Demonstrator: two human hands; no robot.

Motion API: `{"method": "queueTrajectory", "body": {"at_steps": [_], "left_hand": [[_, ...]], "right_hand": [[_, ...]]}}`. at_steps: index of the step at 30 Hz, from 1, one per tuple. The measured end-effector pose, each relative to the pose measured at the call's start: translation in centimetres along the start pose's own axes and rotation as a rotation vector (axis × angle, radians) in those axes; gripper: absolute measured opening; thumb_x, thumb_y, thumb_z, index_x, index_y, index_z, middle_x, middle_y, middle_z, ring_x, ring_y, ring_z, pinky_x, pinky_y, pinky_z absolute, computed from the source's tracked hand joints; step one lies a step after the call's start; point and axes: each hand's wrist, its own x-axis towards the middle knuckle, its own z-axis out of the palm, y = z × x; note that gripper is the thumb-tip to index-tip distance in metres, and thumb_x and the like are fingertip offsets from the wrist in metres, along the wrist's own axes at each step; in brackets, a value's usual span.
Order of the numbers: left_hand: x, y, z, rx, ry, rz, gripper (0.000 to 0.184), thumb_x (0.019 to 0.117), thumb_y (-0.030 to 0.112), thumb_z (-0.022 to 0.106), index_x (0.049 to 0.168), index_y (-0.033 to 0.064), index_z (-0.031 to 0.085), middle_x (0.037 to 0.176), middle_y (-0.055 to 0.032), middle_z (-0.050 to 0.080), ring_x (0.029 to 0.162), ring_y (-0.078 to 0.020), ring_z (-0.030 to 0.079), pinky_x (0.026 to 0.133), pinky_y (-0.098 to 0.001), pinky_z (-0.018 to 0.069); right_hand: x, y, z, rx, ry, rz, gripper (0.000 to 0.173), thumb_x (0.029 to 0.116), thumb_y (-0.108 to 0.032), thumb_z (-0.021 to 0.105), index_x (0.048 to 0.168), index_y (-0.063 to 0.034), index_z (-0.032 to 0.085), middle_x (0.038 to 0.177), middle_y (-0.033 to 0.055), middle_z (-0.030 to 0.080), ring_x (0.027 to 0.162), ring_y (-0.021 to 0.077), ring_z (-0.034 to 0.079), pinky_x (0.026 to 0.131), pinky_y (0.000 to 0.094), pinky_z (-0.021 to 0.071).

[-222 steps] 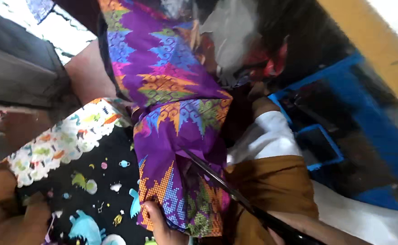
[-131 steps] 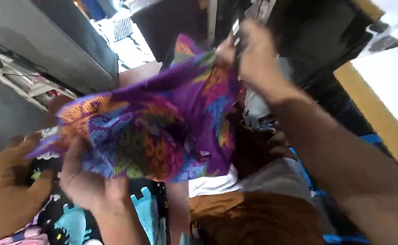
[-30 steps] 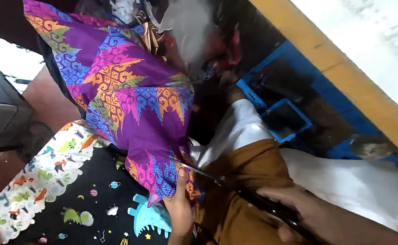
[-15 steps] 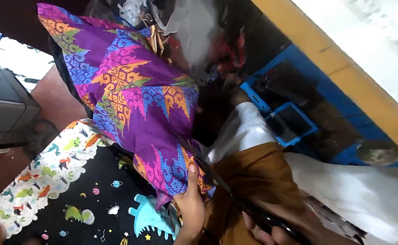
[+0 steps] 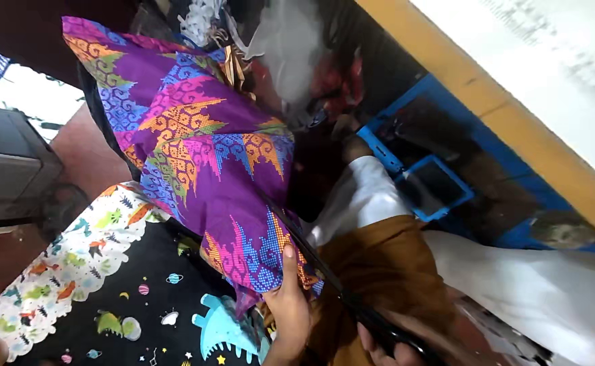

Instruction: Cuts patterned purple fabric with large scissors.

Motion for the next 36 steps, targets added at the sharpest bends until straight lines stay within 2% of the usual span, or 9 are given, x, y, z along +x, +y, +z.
{"method": "queueTrajectory", "body": {"at_steps": [7, 11, 14, 18, 28, 32, 36], "left_hand": [[0.1, 0.5, -0.7, 0.004, 0.009, 0.011, 0.009, 0.099, 0.008, 0.062, 0.107, 0.0044, 0.065, 0.086, -0.0033, 0.075, 0.076, -0.0105, 0.074, 0.069, -0.0286, 0.0638], [0.0, 1.2, -2.3, -0.029, 0.001, 0.049, 0.014, 0.0965, 0.011, 0.068, 0.109, 0.0063, 0.063, 0.09, -0.0034, 0.076, 0.081, -0.0115, 0.075, 0.075, -0.0309, 0.0643], [-0.3, 1.1, -2.6, -0.065, -0.021, 0.068, 0.017, 0.0942, 0.014, 0.073, 0.108, 0.0078, 0.067, 0.091, -0.0032, 0.077, 0.083, -0.0108, 0.075, 0.076, -0.0308, 0.0641], [-0.4, 0.8, -2.3, -0.079, -0.04, 0.079, 0.014, 0.095, 0.013, 0.071, 0.108, 0.0077, 0.067, 0.092, -0.0029, 0.077, 0.084, -0.0109, 0.075, 0.077, -0.0301, 0.0638], [-0.3, 0.8, -2.5, -0.098, -0.05, 0.09, 0.014, 0.0956, 0.011, 0.071, 0.109, 0.0092, 0.068, 0.094, -0.0021, 0.077, 0.084, -0.0102, 0.075, 0.077, -0.0295, 0.0638], [-0.2, 1.4, -3.5, -0.067, -0.017, 0.102, 0.017, 0.0946, 0.011, 0.072, 0.11, 0.0087, 0.067, 0.095, -0.0017, 0.077, 0.086, -0.0105, 0.075, 0.079, -0.0298, 0.0639], [0.3, 3.4, -7.3, 0.041, -0.038, 0.092, 0.019, 0.0905, 0.013, 0.076, 0.108, 0.0132, 0.069, 0.094, 0.0014, 0.078, 0.083, -0.0089, 0.075, 0.076, -0.0289, 0.0642]], "right_hand": [[0.2, 0.8, 0.0, 0.03, -0.036, -0.032, 0.042, 0.0986, -0.056, 0.056, 0.108, -0.0148, 0.059, 0.074, -0.0115, 0.054, 0.062, -0.0023, 0.055, 0.056, 0.016, 0.0484], [0.5, 0.1, -0.2, -0.043, -0.098, 0.022, 0.06, 0.0925, -0.07, 0.054, 0.11, -0.013, 0.057, 0.076, -0.0091, 0.054, 0.063, -0.0001, 0.054, 0.057, 0.0184, 0.0474], [1.0, -0.3, -0.2, -0.113, -0.121, 0.026, 0.066, 0.0927, -0.072, 0.051, 0.114, -0.0097, 0.057, 0.081, -0.007, 0.055, 0.068, -0.0002, 0.054, 0.06, 0.0185, 0.0469], [1.2, -0.2, 0.1, -0.089, -0.11, -0.011, 0.061, 0.0955, -0.069, 0.05, 0.113, -0.0109, 0.057, 0.083, -0.0065, 0.056, 0.072, -0.0002, 0.055, 0.063, 0.0183, 0.0477], [1.7, 0.1, 0.7, 0.053, -0.07, -0.031, 0.046, 0.0966, -0.061, 0.055, 0.111, -0.017, 0.057, 0.079, -0.0113, 0.056, 0.066, -0.0023, 0.056, 0.06, 0.016, 0.0489], [1.9, -0.5, 0.0, -0.072, -0.083, 0.004, 0.05, 0.0961, -0.063, 0.054, 0.11, -0.0148, 0.056, 0.077, -0.0099, 0.054, 0.063, -0.001, 0.054, 0.058, 0.0178, 0.0483], [2.7, -3.1, -2.8, -0.261, -0.169, 0.116, 0.056, 0.0909, -0.067, 0.059, 0.109, -0.0142, 0.059, 0.076, -0.0095, 0.056, 0.062, -0.0012, 0.056, 0.055, 0.0177, 0.0489]]}}
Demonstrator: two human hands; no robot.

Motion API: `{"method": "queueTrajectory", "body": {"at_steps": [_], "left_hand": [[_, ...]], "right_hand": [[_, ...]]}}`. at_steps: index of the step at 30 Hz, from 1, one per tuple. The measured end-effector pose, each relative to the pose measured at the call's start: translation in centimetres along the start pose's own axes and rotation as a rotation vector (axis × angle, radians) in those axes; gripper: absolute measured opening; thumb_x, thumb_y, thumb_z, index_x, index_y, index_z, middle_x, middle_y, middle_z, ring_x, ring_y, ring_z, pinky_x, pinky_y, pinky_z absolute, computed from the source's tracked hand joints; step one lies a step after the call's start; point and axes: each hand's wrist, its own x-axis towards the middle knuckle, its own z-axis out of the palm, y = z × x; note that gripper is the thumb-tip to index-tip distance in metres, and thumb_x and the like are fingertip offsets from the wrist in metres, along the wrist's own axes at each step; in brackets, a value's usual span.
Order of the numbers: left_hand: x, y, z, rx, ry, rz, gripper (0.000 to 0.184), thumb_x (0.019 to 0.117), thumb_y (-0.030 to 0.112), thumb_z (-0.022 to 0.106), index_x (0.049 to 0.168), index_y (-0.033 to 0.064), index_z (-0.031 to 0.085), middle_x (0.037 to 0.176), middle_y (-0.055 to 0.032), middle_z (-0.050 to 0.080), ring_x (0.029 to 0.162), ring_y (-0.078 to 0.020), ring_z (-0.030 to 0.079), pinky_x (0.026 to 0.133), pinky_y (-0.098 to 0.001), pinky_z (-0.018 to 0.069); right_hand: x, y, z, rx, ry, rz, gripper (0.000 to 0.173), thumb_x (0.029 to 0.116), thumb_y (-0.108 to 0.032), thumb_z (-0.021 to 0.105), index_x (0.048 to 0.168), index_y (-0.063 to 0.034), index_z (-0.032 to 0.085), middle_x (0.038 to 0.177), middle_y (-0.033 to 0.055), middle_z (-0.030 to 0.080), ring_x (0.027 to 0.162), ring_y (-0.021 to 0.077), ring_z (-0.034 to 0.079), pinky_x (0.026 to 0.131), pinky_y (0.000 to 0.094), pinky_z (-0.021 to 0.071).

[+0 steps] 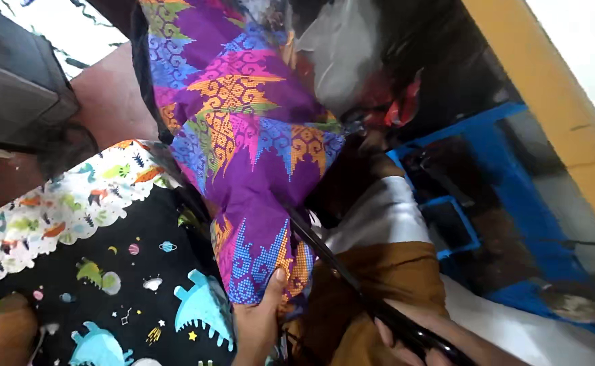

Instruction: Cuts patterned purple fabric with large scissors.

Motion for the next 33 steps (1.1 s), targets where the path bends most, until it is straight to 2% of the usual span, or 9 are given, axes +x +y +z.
{"method": "queueTrajectory", "body": {"at_steps": [5, 11, 16, 20, 22, 26, 28, 33], "left_hand": [[0.3, 2.4, -4.6, 0.106, -0.015, 0.005, 0.023, 0.0851, 0.016, 0.081, 0.106, 0.0208, 0.072, 0.094, 0.0073, 0.078, 0.084, -0.0049, 0.074, 0.077, -0.0255, 0.0635], [0.1, 3.6, -7.1, 0.115, -0.037, 0.051, 0.025, 0.0854, 0.015, 0.08, 0.108, 0.0247, 0.074, 0.098, 0.0097, 0.078, 0.087, -0.0028, 0.073, 0.081, -0.0238, 0.0627], [0.5, 4.3, -9.0, 0.164, -0.131, 0.085, 0.03, 0.0862, 0.015, 0.079, 0.112, 0.0291, 0.073, 0.103, 0.0144, 0.076, 0.093, 0.0006, 0.072, 0.085, -0.0222, 0.0615], [1.1, 5.4, -11.2, 0.193, -0.268, 0.108, 0.037, 0.086, 0.014, 0.079, 0.118, 0.0322, 0.071, 0.109, 0.0178, 0.075, 0.097, 0.0028, 0.07, 0.088, -0.0202, 0.0602], [1.3, 6.0, -12.2, 0.197, -0.337, 0.119, 0.04, 0.0867, 0.015, 0.079, 0.121, 0.0327, 0.07, 0.113, 0.0187, 0.074, 0.101, 0.0033, 0.069, 0.09, -0.0199, 0.0594], [1.5, 7.6, -13.2, 0.251, -0.407, 0.129, 0.041, 0.086, 0.017, 0.08, 0.122, 0.0337, 0.069, 0.115, 0.0226, 0.072, 0.104, 0.0067, 0.067, 0.091, -0.0176, 0.0579], [1.3, 8.1, -13.4, 0.271, -0.407, 0.131, 0.039, 0.0866, 0.019, 0.079, 0.121, 0.0338, 0.069, 0.114, 0.0238, 0.071, 0.104, 0.0077, 0.066, 0.091, -0.0167, 0.0574], [0.8, 8.2, -14.2, 0.223, -0.407, 0.163, 0.04, 0.0884, 0.02, 0.079, 0.124, 0.034, 0.068, 0.116, 0.0221, 0.071, 0.104, 0.007, 0.067, 0.091, -0.0167, 0.0574]], "right_hand": [[2.0, -5.0, -2.9, -0.392, -0.012, 0.188, 0.072, 0.0735, -0.079, 0.067, 0.103, -0.0132, 0.065, 0.074, -0.0132, 0.058, 0.061, -0.0077, 0.051, 0.054, 0.0126, 0.0433], [3.7, -7.1, -3.9, -0.538, -0.066, 0.125, 0.061, 0.0777, -0.073, 0.069, 0.1, -0.0161, 0.066, 0.075, -0.0158, 0.059, 0.065, -0.0108, 0.053, 0.057, 0.0109, 0.045], [4.6, -9.4, -4.9, -0.631, -0.166, 0.16, 0.063, 0.0819, -0.07, 0.067, 0.104, -0.0109, 0.066, 0.078, -0.0133, 0.06, 0.068, -0.0102, 0.054, 0.06, 0.0115, 0.0462], [6.3, -13.0, -6.6, -0.71, -0.232, 0.275, 0.059, 0.074, -0.072, 0.074, 0.1, -0.0189, 0.069, 0.072, -0.0152, 0.06, 0.061, -0.0077, 0.054, 0.054, 0.0128, 0.0457], [7.5, -15.2, -7.1, -0.794, -0.323, 0.279, 0.058, 0.0748, -0.073, 0.072, 0.099, -0.0204, 0.069, 0.069, -0.015, 0.059, 0.058, -0.0078, 0.054, 0.05, 0.0123, 0.0445], [9.7, -19.1, -6.8, -0.97, -0.454, 0.259, 0.061, 0.0743, -0.068, 0.075, 0.102, -0.0137, 0.07, 0.071, -0.0122, 0.063, 0.06, -0.0078, 0.057, 0.051, 0.0122, 0.0458], [10.7, -19.9, -6.4, -1.009, -0.499, 0.26, 0.063, 0.0736, -0.071, 0.074, 0.101, -0.0146, 0.07, 0.07, -0.0129, 0.062, 0.06, -0.0079, 0.056, 0.051, 0.0127, 0.0451], [12.3, -19.6, -6.2, -0.929, -0.509, 0.396, 0.07, 0.0675, -0.081, 0.071, 0.104, -0.0218, 0.068, 0.068, -0.0163, 0.058, 0.055, -0.0081, 0.052, 0.048, 0.0114, 0.0424]]}}
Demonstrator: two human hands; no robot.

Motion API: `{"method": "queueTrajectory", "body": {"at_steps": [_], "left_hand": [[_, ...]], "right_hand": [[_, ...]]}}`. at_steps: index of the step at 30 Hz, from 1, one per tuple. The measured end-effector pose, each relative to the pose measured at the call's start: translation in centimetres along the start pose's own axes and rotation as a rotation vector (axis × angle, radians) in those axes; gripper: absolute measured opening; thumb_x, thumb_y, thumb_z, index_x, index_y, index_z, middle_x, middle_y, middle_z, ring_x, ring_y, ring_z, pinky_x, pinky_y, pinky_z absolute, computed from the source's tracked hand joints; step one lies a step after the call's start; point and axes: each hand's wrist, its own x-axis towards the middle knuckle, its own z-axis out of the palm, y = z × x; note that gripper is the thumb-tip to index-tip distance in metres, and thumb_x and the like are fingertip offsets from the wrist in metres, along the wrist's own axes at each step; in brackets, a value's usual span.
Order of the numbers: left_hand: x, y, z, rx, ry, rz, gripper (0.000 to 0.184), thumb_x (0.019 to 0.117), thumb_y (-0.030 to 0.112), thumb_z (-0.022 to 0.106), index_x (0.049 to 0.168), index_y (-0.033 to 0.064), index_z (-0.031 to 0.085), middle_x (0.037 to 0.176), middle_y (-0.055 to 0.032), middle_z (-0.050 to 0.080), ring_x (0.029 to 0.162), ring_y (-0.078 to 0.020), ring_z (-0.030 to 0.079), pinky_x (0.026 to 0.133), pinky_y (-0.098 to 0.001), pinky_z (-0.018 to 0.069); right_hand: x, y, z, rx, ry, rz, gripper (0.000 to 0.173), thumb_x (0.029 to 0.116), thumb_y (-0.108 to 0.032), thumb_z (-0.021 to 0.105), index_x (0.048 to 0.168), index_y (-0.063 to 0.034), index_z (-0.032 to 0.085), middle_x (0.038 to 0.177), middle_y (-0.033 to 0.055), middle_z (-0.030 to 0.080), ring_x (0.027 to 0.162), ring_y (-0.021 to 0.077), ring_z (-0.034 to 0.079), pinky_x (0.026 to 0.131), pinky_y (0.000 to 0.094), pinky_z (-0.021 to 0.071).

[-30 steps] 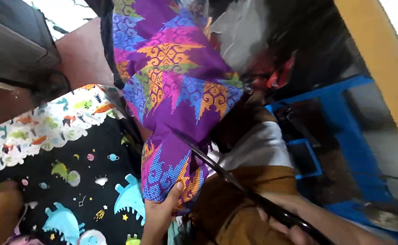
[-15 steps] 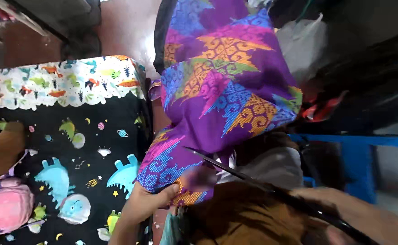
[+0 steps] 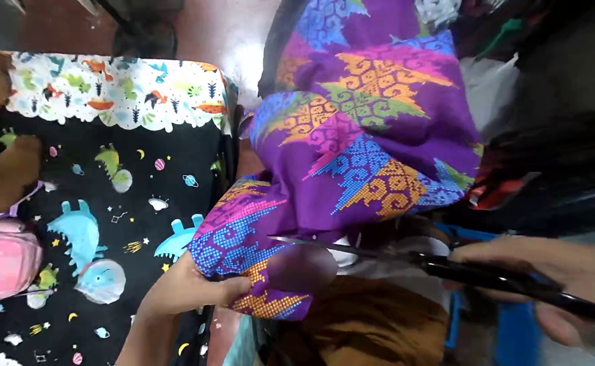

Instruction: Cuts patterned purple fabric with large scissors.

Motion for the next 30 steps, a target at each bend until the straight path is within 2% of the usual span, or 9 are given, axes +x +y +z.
{"method": "queueTrajectory", "body": {"at_steps": [3, 7, 12, 19, 26, 30], "left_hand": [[-0.1, -0.3, 0.0, -0.021, 0.014, -0.008, 0.04, 0.0881, 0.02, 0.079, 0.124, 0.0339, 0.068, 0.117, 0.0215, 0.072, 0.105, 0.0062, 0.067, 0.092, -0.0173, 0.0574], [-0.1, -0.5, 0.0, -0.019, 0.006, -0.036, 0.041, 0.0876, 0.019, 0.079, 0.124, 0.0343, 0.068, 0.116, 0.022, 0.072, 0.104, 0.0067, 0.067, 0.092, -0.0172, 0.0574], [0.0, -0.5, -0.2, -0.009, -0.017, -0.029, 0.04, 0.0891, 0.019, 0.078, 0.124, 0.0339, 0.068, 0.116, 0.0222, 0.071, 0.104, 0.0071, 0.066, 0.092, -0.0168, 0.0572], [0.0, -0.3, -0.4, -0.007, -0.021, -0.022, 0.04, 0.0895, 0.019, 0.077, 0.125, 0.0333, 0.068, 0.117, 0.0224, 0.071, 0.104, 0.0072, 0.066, 0.091, -0.0163, 0.0572], [-0.3, -0.6, 1.1, -0.024, 0.091, 0.004, 0.039, 0.0886, 0.018, 0.078, 0.124, 0.0341, 0.069, 0.116, 0.021, 0.072, 0.103, 0.0056, 0.068, 0.091, -0.0174, 0.0579], [-0.2, -0.9, 2.7, -0.039, 0.167, 0.022, 0.038, 0.0877, 0.018, 0.079, 0.121, 0.0331, 0.07, 0.113, 0.0195, 0.073, 0.101, 0.0043, 0.069, 0.09, -0.0186, 0.0586]], "right_hand": [[1.0, 0.7, -0.2, 0.002, 0.001, -0.01, 0.072, 0.0658, -0.083, 0.07, 0.105, -0.0223, 0.068, 0.069, -0.0159, 0.057, 0.056, -0.0072, 0.052, 0.049, 0.0116, 0.0421], [1.8, 1.1, -0.5, 0.012, -0.005, -0.086, 0.065, 0.0689, -0.078, 0.073, 0.105, -0.0242, 0.07, 0.068, -0.016, 0.058, 0.054, -0.0074, 0.052, 0.047, 0.0113, 0.042], [1.9, 0.4, -1.0, -0.016, 0.018, -0.111, 0.062, 0.068, -0.078, 0.073, 0.102, -0.0267, 0.07, 0.069, -0.0182, 0.06, 0.056, -0.0094, 0.052, 0.048, 0.0103, 0.0424], [1.6, 0.7, -1.1, -0.067, 0.023, -0.216, 0.049, 0.0779, -0.067, 0.074, 0.102, -0.0246, 0.071, 0.069, -0.0173, 0.061, 0.056, -0.0103, 0.053, 0.047, 0.0093, 0.042], [1.4, 1.9, 0.1, -0.046, 0.05, -0.279, 0.048, 0.0823, -0.066, 0.07, 0.102, -0.0221, 0.07, 0.067, -0.0161, 0.059, 0.056, -0.0103, 0.051, 0.047, 0.0089, 0.0398], [1.4, 2.3, 1.5, 0.048, 0.052, -0.258, 0.049, 0.0801, -0.067, 0.071, 0.104, -0.0236, 0.07, 0.068, -0.0172, 0.059, 0.057, -0.0108, 0.051, 0.049, 0.0085, 0.0405]]}}
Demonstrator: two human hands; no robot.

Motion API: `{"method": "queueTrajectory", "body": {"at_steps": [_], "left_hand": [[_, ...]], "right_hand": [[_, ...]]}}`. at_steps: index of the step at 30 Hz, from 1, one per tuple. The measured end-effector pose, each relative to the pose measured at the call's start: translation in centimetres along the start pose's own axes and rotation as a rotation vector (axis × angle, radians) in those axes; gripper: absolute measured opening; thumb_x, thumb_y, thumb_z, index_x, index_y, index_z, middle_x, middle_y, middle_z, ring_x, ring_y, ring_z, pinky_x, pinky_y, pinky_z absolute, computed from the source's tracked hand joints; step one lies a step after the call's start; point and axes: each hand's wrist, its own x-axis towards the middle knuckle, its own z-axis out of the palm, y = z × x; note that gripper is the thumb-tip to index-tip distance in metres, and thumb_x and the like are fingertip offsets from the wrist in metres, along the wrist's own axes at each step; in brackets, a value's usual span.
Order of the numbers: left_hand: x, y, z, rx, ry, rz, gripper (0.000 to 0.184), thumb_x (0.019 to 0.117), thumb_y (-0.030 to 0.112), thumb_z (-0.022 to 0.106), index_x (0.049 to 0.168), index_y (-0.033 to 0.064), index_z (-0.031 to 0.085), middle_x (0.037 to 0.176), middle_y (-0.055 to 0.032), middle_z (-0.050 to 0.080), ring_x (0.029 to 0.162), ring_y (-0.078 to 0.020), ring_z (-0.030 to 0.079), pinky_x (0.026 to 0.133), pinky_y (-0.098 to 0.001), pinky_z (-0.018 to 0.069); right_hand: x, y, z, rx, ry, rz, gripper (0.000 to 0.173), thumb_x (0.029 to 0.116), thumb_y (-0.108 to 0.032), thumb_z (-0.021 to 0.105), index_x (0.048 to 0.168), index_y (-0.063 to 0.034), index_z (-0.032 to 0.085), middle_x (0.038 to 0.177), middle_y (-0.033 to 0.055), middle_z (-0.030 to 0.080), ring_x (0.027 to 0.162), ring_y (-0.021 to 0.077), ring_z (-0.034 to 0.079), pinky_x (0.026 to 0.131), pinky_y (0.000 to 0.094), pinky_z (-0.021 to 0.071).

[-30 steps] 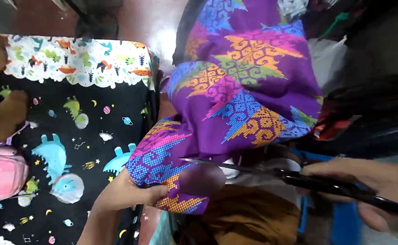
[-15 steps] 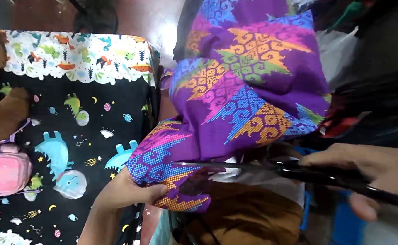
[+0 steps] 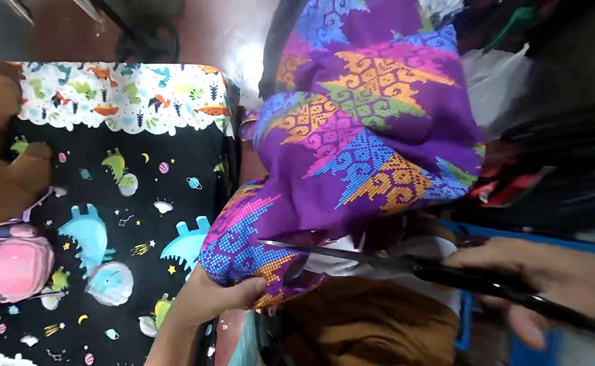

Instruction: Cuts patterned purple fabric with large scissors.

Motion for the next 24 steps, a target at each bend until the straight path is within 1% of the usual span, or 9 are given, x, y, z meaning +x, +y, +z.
{"method": "queueTrajectory", "body": {"at_steps": [4, 7, 10, 12, 15, 20, 22, 23, 24], "left_hand": [[-0.2, -0.3, 1.2, -0.013, 0.077, 0.038, 0.035, 0.0882, 0.018, 0.078, 0.12, 0.0318, 0.071, 0.111, 0.0178, 0.074, 0.099, 0.0036, 0.07, 0.089, -0.0187, 0.0591], [-0.4, -0.7, 3.1, -0.003, 0.19, 0.037, 0.031, 0.0876, 0.02, 0.079, 0.116, 0.0319, 0.072, 0.107, 0.0173, 0.075, 0.096, 0.0033, 0.07, 0.087, -0.0191, 0.0601], [-0.4, -1.5, 5.4, -0.05, 0.279, 0.038, 0.027, 0.0884, 0.018, 0.078, 0.112, 0.0293, 0.074, 0.103, 0.0144, 0.076, 0.092, 0.0015, 0.072, 0.084, -0.02, 0.0611], [-0.4, -2.2, 6.3, -0.075, 0.279, 0.049, 0.026, 0.0893, 0.016, 0.077, 0.112, 0.028, 0.074, 0.103, 0.0131, 0.077, 0.092, 0.0006, 0.072, 0.084, -0.0211, 0.0613], [-0.6, -2.6, 7.2, -0.068, 0.254, 0.048, 0.027, 0.0887, 0.017, 0.078, 0.113, 0.0285, 0.074, 0.104, 0.0139, 0.076, 0.094, 0.0012, 0.071, 0.086, -0.0211, 0.0608], [-1.4, -2.7, 8.2, -0.075, 0.208, 0.059, 0.028, 0.0905, 0.015, 0.077, 0.116, 0.0265, 0.073, 0.107, 0.0127, 0.076, 0.096, 0.0003, 0.072, 0.087, -0.0215, 0.0606], [-2.1, -2.7, 9.0, -0.093, 0.228, 0.019, 0.029, 0.0894, 0.018, 0.078, 0.116, 0.0295, 0.073, 0.107, 0.0145, 0.076, 0.097, 0.0017, 0.071, 0.088, -0.0206, 0.06], [-2.5, -2.8, 9.3, -0.155, 0.226, -0.015, 0.027, 0.0904, 0.023, 0.077, 0.116, 0.0308, 0.073, 0.108, 0.0146, 0.076, 0.098, 0.0021, 0.071, 0.089, -0.0204, 0.0598], [-3.1, -3.2, 9.2, -0.258, 0.207, -0.06, 0.026, 0.0929, 0.033, 0.073, 0.119, 0.0324, 0.072, 0.111, 0.0145, 0.075, 0.101, 0.002, 0.07, 0.09, -0.021, 0.0592]], "right_hand": [[-0.1, 0.7, 1.1, 0.027, 0.024, -0.035, 0.05, 0.0823, -0.066, 0.069, 0.106, -0.0228, 0.07, 0.07, -0.0171, 0.061, 0.059, -0.0113, 0.052, 0.05, 0.0082, 0.042], [-0.9, 1.2, 2.6, 0.075, 0.066, -0.002, 0.05, 0.0829, -0.066, 0.069, 0.106, -0.0215, 0.071, 0.071, -0.016, 0.06, 0.059, -0.01, 0.052, 0.052, 0.0092, 0.042], [-1.9, 2.2, 4.6, 0.149, 0.105, -0.032, 0.044, 0.0863, -0.061, 0.068, 0.107, -0.0226, 0.07, 0.073, -0.0163, 0.061, 0.063, -0.0108, 0.053, 0.054, 0.0086, 0.0438], [-2.5, 2.9, 5.9, 0.193, 0.123, -0.049, 0.043, 0.0871, -0.06, 0.068, 0.106, -0.0214, 0.07, 0.074, -0.0165, 0.062, 0.064, -0.0115, 0.054, 0.056, 0.0084, 0.0445], [-3.0, 3.2, 7.6, 0.261, 0.163, 0.013, 0.047, 0.0823, -0.065, 0.071, 0.101, -0.0212, 0.07, 0.072, -0.0171, 0.059, 0.062, -0.0109, 0.053, 0.054, 0.0094, 0.0435], [-3.4, 3.9, 10.4, 0.341, 0.203, -0.033, 0.049, 0.0844, -0.063, 0.07, 0.105, -0.0189, 0.07, 0.073, -0.0168, 0.06, 0.063, -0.0108, 0.053, 0.056, 0.0093, 0.0447], [-4.3, 4.3, 11.8, 0.378, 0.211, -0.029, 0.052, 0.0858, -0.062, 0.069, 0.108, -0.0156, 0.07, 0.074, -0.0147, 0.061, 0.064, -0.009, 0.054, 0.057, 0.0113, 0.0456], [-4.8, 4.3, 12.4, 0.386, 0.222, -0.01, 0.054, 0.0855, -0.063, 0.07, 0.107, -0.0135, 0.07, 0.075, -0.0139, 0.061, 0.065, -0.0084, 0.054, 0.058, 0.0121, 0.046], [-5.3, 4.2, 13.0, 0.395, 0.242, 0.013, 0.056, 0.0848, -0.064, 0.07, 0.105, -0.0115, 0.069, 0.075, -0.0133, 0.06, 0.065, -0.008, 0.054, 0.058, 0.0127, 0.0453]]}}
